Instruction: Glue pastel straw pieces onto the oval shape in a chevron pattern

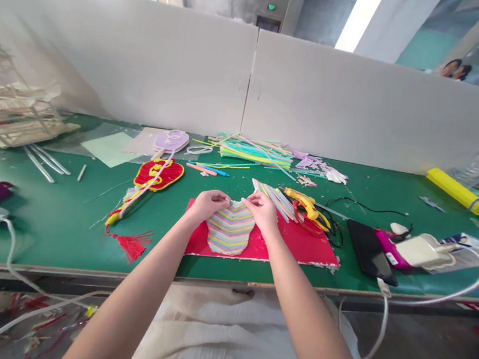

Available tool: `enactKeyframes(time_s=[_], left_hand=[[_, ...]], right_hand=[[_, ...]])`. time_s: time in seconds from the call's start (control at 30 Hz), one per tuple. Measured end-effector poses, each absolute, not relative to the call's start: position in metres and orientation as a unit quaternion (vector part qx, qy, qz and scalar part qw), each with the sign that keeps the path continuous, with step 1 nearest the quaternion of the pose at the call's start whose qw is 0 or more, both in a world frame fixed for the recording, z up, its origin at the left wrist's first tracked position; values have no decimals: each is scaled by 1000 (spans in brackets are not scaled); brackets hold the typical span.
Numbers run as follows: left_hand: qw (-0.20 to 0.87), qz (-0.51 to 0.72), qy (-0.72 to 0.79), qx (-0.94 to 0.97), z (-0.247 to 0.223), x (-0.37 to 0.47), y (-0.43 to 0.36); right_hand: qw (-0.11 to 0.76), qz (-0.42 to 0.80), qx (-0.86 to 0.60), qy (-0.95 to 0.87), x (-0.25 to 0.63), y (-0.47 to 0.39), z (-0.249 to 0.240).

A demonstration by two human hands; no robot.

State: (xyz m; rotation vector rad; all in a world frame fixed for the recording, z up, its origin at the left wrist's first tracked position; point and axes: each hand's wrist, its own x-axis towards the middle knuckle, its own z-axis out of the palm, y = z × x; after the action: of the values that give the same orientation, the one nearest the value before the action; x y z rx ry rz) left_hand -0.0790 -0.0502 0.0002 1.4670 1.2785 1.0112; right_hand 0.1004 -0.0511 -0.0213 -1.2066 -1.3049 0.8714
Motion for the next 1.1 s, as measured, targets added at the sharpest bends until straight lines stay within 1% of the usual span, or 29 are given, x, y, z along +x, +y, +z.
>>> enactKeyframes(time_s=[0.2,0.3,0.33,0.4,0.47,0.5,0.6,0.73,0.97,1.03,1.1], left_hand=[[438,401,521,614,-4,-82,-49],[430,394,518,626,-7,-84,-47],[429,391,516,629,-8,-85,-47],[432,386,511,635,-9,-86,-46],[437,381,505,640,-8,-86,-47],[439,379,503,641,-8,-86,-47],[439,376,505,641,-4,-85,-49],[433,367,516,642,0,-85,-51],[378,340,564,651,6,-88,-51],[366,337,570,654,6,-90,-50],[366,330,570,658,6,-92,-48]], right_hand=[[522,289,-530,-603,107,-56,-7],[513,198,-563,-617,136,-58,10],[492,134,-593,-624,151,-58,15],[414,30,-673,-613,184,-59,23],[314,-18,-762,-566,215,-59,26],[263,-10,-796,-545,228,-58,26],[207,56,-814,-539,250,-54,19],[178,101,-805,-557,255,-46,10],[175,41,-834,-522,251,-52,8],[187,13,-837,-514,250,-57,8],[230,-19,-827,-513,249,-62,9]])
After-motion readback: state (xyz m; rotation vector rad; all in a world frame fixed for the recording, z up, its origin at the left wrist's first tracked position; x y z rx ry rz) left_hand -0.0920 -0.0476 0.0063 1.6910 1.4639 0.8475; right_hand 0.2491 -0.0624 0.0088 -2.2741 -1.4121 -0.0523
